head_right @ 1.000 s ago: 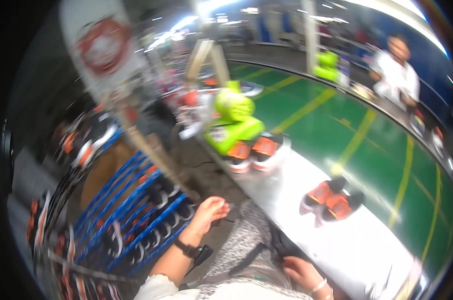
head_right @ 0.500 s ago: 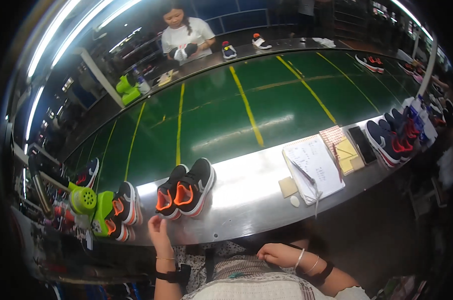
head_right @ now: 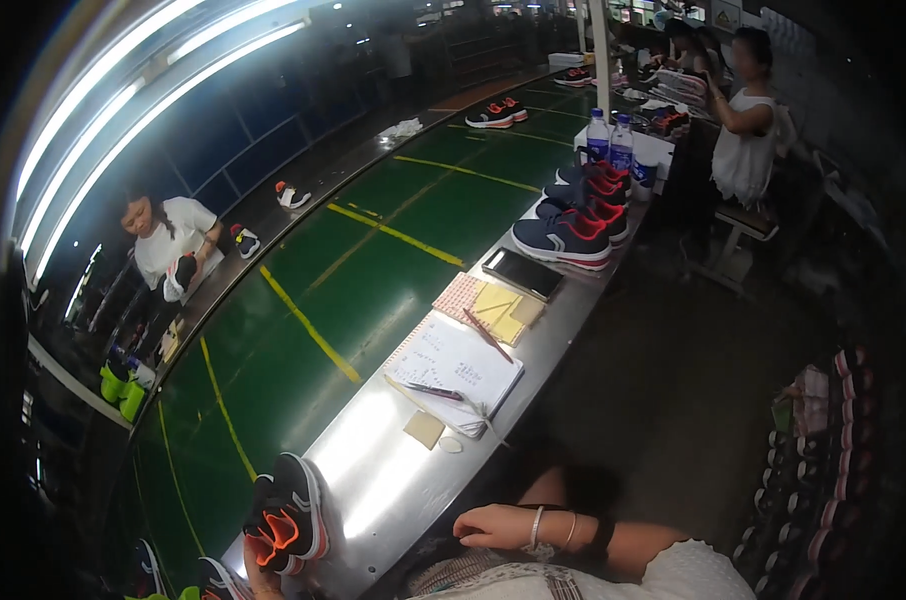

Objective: The recorder inspects pairs of shoes, places them on a storage rack, and records information in a notebook.

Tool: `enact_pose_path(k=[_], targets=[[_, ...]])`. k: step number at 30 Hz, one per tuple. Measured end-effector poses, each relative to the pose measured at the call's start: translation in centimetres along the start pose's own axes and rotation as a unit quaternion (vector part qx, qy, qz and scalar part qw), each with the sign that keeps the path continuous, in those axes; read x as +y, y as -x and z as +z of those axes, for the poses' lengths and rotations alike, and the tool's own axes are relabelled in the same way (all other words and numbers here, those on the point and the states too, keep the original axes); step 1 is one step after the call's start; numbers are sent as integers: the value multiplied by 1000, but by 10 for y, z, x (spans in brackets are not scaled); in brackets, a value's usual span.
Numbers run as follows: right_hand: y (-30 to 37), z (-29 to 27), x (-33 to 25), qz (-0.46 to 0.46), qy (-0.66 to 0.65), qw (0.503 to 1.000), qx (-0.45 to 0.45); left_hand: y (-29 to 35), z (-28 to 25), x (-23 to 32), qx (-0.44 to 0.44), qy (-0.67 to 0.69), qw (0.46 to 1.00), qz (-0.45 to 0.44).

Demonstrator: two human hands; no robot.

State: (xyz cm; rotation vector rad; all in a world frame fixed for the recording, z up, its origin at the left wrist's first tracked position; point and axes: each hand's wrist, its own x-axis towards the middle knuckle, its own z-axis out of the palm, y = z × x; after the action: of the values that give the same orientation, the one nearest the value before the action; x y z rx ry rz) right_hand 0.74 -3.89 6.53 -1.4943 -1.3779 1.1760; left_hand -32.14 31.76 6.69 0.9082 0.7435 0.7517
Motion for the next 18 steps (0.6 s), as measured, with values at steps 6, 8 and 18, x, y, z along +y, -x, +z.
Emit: enact_pose_path(k=[6, 8, 18], targets=[[-19, 34, 1, -26, -30, 999, 20, 14, 83, -14, -46, -112, 992, -21], [-30, 31, -8, -19, -37, 999, 0, 44, 107, -30, -37, -150, 988, -20], [-114, 46, -45, 26, -25, 992, 119, 90, 96, -44, -60, -205, 977, 21]])
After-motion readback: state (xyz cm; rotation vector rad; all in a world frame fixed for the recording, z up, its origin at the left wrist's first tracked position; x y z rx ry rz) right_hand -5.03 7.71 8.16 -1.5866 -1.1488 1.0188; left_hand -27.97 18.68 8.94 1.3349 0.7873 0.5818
